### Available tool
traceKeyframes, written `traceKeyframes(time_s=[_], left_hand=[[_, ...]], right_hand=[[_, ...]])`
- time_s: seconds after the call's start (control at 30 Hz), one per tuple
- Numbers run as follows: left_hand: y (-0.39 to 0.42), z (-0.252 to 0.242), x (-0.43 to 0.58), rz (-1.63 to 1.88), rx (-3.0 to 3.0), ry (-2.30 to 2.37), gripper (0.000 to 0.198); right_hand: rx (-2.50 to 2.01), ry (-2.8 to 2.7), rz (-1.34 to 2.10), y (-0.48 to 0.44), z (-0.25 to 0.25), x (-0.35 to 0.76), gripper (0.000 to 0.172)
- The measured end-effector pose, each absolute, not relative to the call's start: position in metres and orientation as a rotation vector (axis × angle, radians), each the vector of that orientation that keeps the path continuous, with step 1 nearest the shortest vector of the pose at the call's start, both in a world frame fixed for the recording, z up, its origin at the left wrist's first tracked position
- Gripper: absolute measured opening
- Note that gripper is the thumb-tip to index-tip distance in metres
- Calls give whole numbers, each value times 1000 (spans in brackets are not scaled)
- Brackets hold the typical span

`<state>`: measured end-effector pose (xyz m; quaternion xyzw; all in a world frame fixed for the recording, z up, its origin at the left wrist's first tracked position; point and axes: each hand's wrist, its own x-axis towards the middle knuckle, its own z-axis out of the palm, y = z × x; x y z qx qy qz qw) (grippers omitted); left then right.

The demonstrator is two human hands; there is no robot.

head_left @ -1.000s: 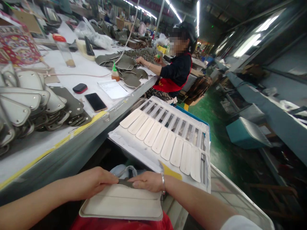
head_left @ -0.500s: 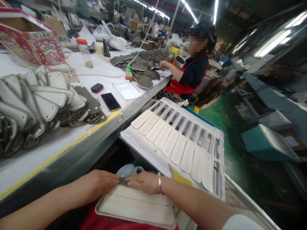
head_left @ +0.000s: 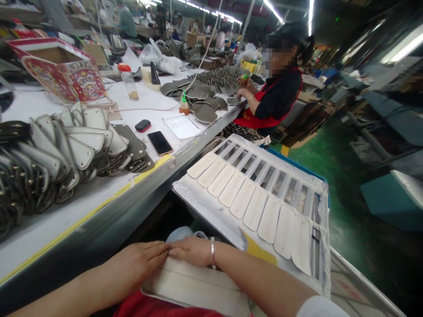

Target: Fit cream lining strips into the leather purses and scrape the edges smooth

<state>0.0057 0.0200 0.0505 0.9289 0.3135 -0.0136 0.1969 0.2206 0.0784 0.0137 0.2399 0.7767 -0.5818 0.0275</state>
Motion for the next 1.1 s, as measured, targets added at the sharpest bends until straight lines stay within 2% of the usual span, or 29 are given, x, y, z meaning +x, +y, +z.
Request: traceKeyframes(time_s=[0.13, 0.27, 0.4, 0.47, 0.63, 0.8, 0.93, 1.1], left_hand=[[15, 48, 13, -91, 2652, 904, 49], [15, 41, 10, -47, 2671, 940, 52], [21, 38, 8, 43, 2731, 861, 48], [17, 39, 18, 117, 2772, 834, 43], [-26, 43, 82, 363, 2589, 869, 31], [-53, 39, 133, 193, 2459, 889, 8], [-52, 32, 141, 160, 2554, 909, 23], [-57, 31, 143, 171, 2628, 952, 24]], right_hand=[[857, 2400, -1982, 64, 6, 272, 39], [1150, 2293, -1836, 53, 5, 326, 37], [1127, 2268, -1699, 52, 22, 359, 38], [1236, 2392, -1534, 41, 36, 367, 37], [2117, 2674, -874, -53, 57, 367, 34], [2380, 2564, -774, -132, 29, 341, 18], [2557, 2549, -769, -136, 13, 328, 19], [2513, 2554, -602, -130, 15, 325, 17]])
